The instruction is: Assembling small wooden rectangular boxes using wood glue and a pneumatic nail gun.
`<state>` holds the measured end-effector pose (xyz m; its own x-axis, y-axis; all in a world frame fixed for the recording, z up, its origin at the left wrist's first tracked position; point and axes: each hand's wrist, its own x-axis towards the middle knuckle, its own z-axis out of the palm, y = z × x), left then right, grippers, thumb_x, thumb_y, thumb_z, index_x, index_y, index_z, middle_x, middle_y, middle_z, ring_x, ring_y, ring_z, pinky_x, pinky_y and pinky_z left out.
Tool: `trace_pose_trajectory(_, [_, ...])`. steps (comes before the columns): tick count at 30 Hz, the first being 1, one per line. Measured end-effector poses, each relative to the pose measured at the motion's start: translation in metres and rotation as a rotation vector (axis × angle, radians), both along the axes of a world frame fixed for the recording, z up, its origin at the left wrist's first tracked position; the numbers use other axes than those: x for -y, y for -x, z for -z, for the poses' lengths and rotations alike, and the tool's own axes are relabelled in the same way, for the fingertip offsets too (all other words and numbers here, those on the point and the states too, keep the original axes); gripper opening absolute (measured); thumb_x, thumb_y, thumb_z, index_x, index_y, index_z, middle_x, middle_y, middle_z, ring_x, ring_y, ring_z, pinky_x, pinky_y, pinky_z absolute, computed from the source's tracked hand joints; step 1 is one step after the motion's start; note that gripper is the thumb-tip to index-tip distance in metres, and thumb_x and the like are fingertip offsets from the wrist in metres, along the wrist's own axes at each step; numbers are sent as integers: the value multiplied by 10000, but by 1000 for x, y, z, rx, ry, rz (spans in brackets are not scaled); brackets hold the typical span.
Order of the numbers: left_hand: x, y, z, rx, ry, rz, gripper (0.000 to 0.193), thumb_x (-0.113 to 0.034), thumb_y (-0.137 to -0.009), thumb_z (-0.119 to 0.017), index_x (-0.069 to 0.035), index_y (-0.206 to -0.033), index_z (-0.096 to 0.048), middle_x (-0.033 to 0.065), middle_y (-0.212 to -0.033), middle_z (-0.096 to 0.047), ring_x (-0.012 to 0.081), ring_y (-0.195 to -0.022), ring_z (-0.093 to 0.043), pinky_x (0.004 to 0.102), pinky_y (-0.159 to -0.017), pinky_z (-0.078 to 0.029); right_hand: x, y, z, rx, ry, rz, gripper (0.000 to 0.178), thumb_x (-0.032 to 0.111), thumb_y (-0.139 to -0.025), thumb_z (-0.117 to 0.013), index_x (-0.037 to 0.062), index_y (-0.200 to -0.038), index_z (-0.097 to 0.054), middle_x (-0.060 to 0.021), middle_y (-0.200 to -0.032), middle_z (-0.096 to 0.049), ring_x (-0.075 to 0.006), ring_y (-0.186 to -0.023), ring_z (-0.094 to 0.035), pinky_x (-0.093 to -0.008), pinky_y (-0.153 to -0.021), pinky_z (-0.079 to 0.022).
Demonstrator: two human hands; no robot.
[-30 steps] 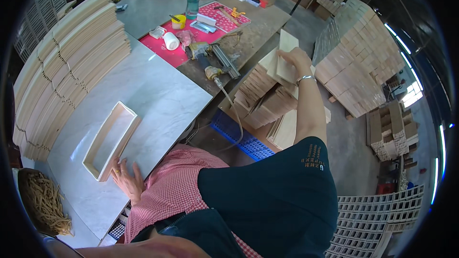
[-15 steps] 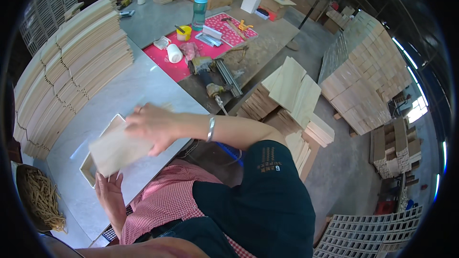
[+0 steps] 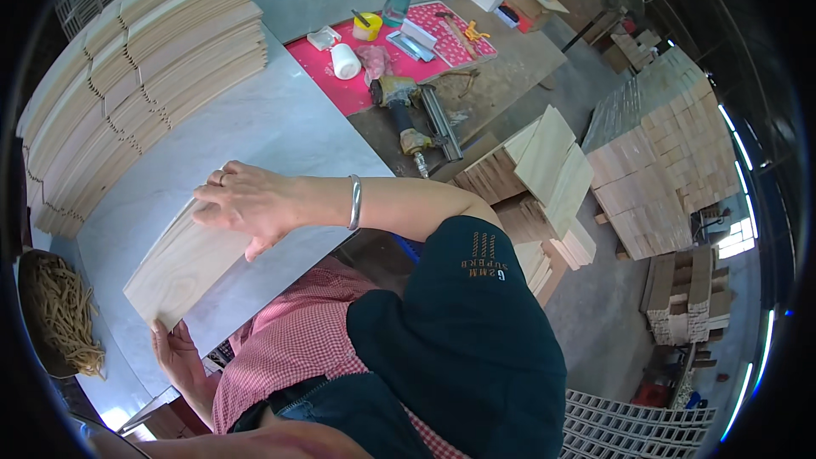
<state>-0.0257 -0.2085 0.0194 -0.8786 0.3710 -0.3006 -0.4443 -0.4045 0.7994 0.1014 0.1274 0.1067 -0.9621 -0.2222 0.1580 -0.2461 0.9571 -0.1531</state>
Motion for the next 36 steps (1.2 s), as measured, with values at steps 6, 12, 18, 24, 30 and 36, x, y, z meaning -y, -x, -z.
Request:
trace_pose_trajectory(6, [4,5,1,-133,111,-6,347,-204,-1083,-548,19,-1348,-581,141,-1035,-706,182,-932,-693,286,-869,-581,3,4,-2,-91,25,12,853,320,-580,-943,121,-1311,-551,-130,-1337,-499,-310,-1182,-518,-442,-1030,-398])
trace_pose_trajectory(12, [-19,13,-59,-731,626,-175,426,-373,-1082,-531,-59,-1364,-594,151,-1166,-666,269,-1149,-628,396,-1000,-515,-5,-35,-9,-337,98,238,903,292,-595,-902,119,-1396,-522,-121,-1422,-489,-313,-1222,-520,-447,-1062,-381])
trace_pose_trajectory(18, [-60,-1,-172,-1487,277,161,365,-275,-1008,-554,-46,-1281,-631,147,-1108,-660,280,-1027,-604,391,-922,-504,-4,-82,-4,-401,122,485,929,277,-611,-884,108,-1441,-502,-143,-1472,-485,-329,-1266,-509,-454,-1075,-386])
trace_pose_trajectory(24, [-94,-37,-272,-2205,-36,399,307,-281,-1040,-469,-84,-1235,-602,125,-1055,-607,242,-925,-556,435,-859,-475,7,-110,-6,-402,149,573,936,268,-622,-880,104,-1460,-496,-148,-1484,-485,-338,-1263,-509,-453,-1065,-397])
trace_pose_trajectory(30, [-92,-34,-272,-2212,-15,361,315,-280,-1030,-477,-76,-1231,-607,129,-1036,-612,247,-925,-562,443,-867,-480,11,-129,-5,-391,160,644,940,272,-631,-880,103,-1471,-495,-147,-1498,-482,-342,-1266,-510,-460,-1075,-393])
trace_pose_trajectory(36, [-79,-34,-271,-2233,49,321,324,-280,-1018,-486,-67,-1227,-614,133,-1014,-619,253,-925,-569,452,-878,-487,16,-127,-4,-404,181,615,920,283,-637,-874,97,-1459,-502,-152,-1485,-496,-351,-1262,-515,-459,-1081,-389])
